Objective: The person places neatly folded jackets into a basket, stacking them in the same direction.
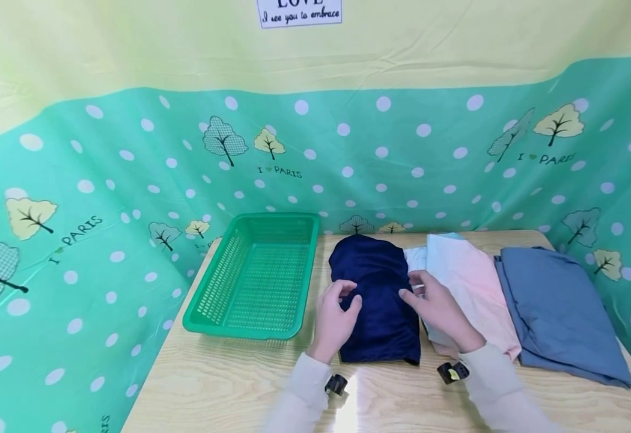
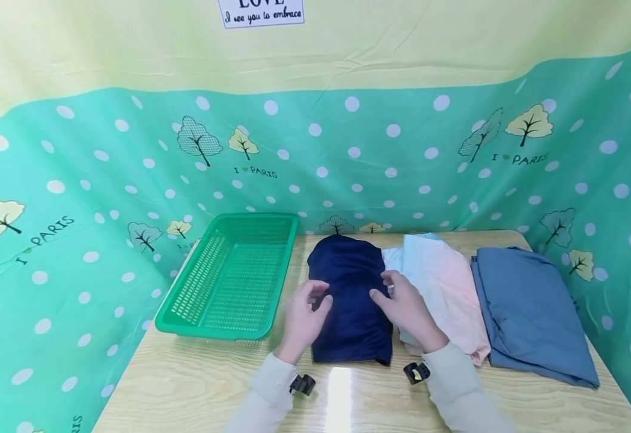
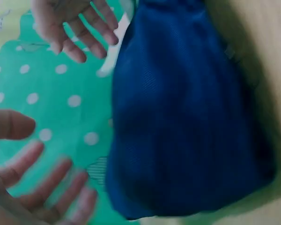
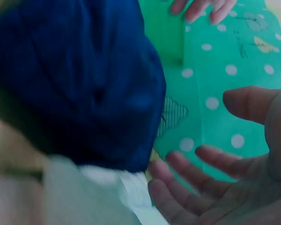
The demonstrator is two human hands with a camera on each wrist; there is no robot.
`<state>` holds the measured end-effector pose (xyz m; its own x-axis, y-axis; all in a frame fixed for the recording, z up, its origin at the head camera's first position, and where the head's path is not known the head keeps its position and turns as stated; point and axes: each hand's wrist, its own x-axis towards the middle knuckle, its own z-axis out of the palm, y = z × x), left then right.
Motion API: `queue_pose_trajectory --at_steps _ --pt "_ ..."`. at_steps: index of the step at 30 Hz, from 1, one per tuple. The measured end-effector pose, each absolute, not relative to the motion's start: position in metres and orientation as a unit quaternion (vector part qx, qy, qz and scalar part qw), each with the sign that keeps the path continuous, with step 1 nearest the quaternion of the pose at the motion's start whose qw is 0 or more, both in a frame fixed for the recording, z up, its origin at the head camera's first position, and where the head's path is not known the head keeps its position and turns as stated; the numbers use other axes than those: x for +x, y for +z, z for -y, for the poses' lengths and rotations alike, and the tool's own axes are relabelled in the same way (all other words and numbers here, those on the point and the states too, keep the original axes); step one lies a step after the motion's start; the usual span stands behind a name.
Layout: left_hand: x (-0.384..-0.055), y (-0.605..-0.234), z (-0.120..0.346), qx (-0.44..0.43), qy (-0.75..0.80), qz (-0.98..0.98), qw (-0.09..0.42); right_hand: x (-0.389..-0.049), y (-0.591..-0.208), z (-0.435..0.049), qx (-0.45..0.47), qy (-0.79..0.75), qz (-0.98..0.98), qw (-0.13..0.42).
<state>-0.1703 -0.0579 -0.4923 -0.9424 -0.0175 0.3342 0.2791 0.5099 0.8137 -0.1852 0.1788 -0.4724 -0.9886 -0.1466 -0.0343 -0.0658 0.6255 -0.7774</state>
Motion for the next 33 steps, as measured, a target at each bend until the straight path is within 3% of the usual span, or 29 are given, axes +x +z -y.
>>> queue_pose_trajectory --at_steps 5,10,16,33 --pt "-0.176 -0.510 0.053 0.018 -0.453 0.880 0.141 -0.181 -0.483 -0.166 -0.037 -0.420 -0.902 0.088" --pt "-0.185 -0.520 0.054 0.073 -0.487 0.866 0.086 -0.180 -0.497 -0.159 0.000 -0.442 -0.890 0.113" --pt "-0.196 -0.525 0.056 0.104 -0.560 0.820 0.046 -0.184 -0.511 -0.153 0.033 -0.488 -0.864 0.117" --pt "-0.206 -0.531 0.061 0.138 -0.623 0.770 0.013 -0.192 -0.533 -0.141 0.096 -0.620 -0.771 0.104"
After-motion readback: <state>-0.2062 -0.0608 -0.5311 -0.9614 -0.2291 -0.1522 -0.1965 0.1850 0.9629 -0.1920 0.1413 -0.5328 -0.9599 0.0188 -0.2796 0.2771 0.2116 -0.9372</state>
